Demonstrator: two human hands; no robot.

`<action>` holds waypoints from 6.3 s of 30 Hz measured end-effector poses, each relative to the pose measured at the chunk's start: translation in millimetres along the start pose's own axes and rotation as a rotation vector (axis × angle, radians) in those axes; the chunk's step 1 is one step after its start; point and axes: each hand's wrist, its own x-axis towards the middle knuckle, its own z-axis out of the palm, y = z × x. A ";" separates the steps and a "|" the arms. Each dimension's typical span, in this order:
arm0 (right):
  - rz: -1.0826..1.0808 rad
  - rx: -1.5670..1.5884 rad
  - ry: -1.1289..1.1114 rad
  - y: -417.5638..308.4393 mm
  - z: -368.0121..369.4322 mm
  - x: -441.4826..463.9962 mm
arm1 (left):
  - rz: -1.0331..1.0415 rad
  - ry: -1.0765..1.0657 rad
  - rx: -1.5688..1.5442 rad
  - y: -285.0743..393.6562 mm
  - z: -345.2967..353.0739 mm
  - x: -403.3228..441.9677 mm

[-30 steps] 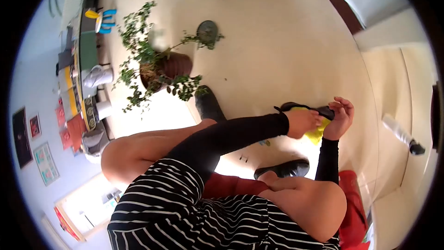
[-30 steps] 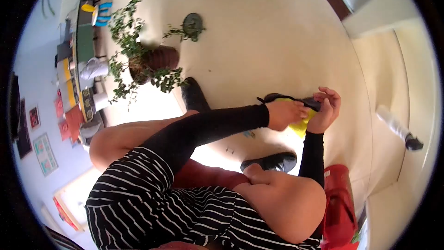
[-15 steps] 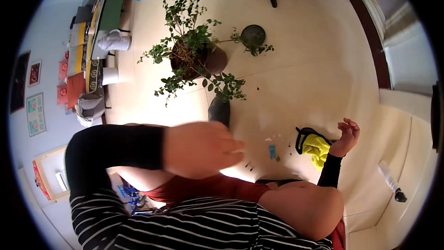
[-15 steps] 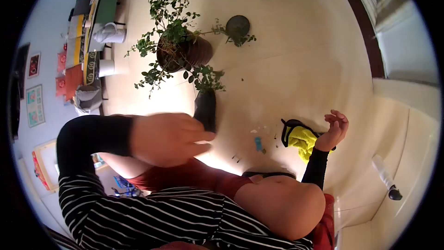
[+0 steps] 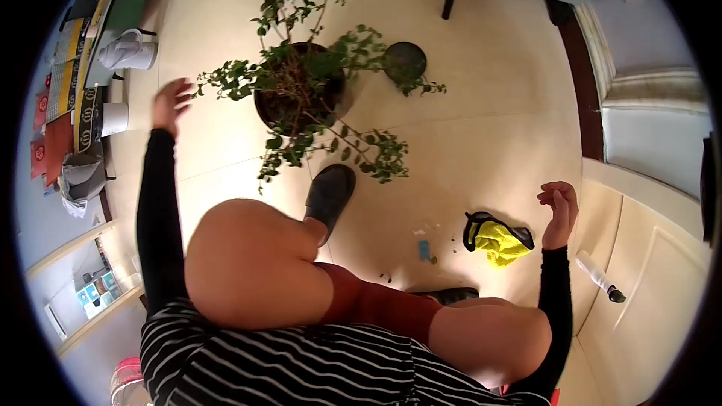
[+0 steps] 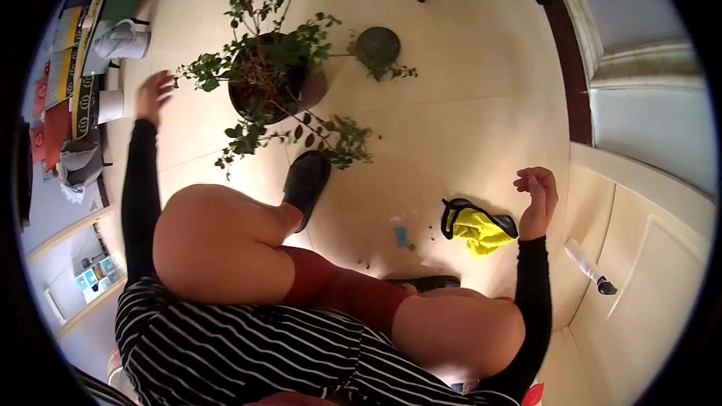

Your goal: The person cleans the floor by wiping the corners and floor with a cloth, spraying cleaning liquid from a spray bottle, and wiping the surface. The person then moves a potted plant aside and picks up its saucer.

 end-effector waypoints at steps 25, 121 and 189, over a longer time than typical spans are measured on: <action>0.820 0.650 -0.522 84.6 323.4 29.2 | 0.528 -1.402 0.965 192.7 175.5 -244.2; 0.440 0.860 0.304 26.4 41.5 150.6 | -0.411 -1.371 -0.259 95.1 614.9 -165.7; 0.220 0.926 1.226 106.1 75.9 -251.7 | 0.422 -1.331 0.004 69.1 463.0 -152.8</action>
